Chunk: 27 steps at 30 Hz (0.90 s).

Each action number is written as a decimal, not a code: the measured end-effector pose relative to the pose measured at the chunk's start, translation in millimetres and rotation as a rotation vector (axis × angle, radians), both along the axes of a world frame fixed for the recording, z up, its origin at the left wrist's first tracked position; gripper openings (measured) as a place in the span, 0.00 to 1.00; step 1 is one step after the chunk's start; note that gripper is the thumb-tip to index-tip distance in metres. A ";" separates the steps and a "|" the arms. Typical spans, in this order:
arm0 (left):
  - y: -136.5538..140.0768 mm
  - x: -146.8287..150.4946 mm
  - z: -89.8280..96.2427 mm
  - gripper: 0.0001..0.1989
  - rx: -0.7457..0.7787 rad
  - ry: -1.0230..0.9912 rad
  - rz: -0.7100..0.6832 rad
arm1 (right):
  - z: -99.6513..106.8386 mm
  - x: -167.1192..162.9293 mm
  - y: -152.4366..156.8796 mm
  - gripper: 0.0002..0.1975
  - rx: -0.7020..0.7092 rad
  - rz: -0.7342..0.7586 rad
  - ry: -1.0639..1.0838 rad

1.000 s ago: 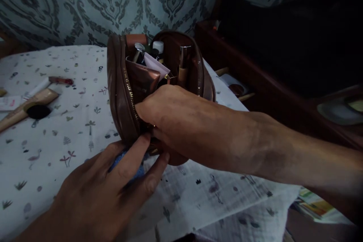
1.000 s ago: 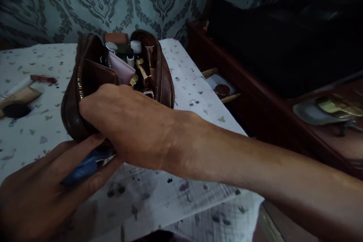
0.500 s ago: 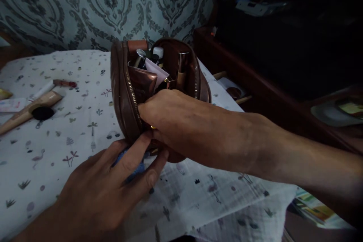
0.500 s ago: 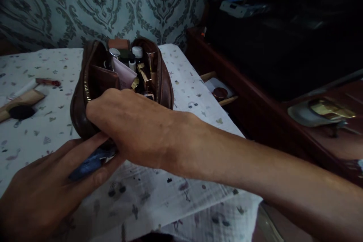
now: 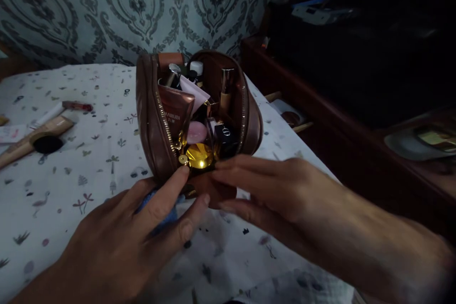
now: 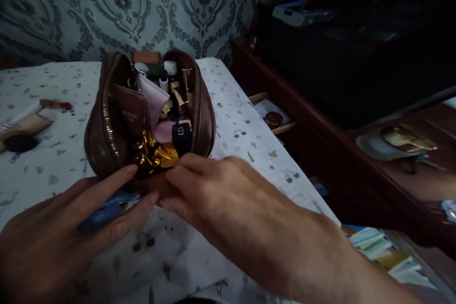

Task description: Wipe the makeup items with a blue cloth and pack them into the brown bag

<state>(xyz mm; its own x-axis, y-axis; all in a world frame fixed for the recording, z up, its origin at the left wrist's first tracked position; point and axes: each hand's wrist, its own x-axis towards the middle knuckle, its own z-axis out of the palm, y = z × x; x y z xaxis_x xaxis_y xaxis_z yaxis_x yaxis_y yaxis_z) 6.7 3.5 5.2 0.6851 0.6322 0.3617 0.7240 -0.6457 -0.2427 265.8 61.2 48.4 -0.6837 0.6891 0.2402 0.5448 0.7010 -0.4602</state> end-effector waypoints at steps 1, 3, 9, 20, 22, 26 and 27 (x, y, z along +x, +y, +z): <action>-0.1 0.3 0.3 0.29 -0.009 0.001 -0.002 | -6.8 1.6 -4.2 0.11 0.007 0.027 -0.016; -1.1 1.2 0.7 0.27 -0.048 0.006 0.011 | -17.9 4.2 -12.6 0.15 0.032 0.043 -0.028; -6.9 3.4 0.4 0.26 -0.130 -0.042 0.034 | -31.0 6.7 -29.4 0.22 0.093 -0.031 -0.028; -9.0 0.7 3.4 0.29 -0.090 -0.005 -0.001 | -41.0 -1.8 -27.1 0.17 0.120 -0.084 0.018; -8.9 -3.1 3.1 0.27 -0.048 -0.059 -0.031 | -42.4 -2.9 -29.5 0.18 0.129 -0.091 0.056; -2.9 -20.9 -3.3 0.21 0.084 -0.154 -0.109 | -52.1 -7.8 -36.4 0.22 0.188 -0.101 0.144; -0.2 -27.9 -7.0 0.19 0.116 -0.161 -0.111 | -55.6 -9.7 -38.1 0.23 0.200 -0.099 0.163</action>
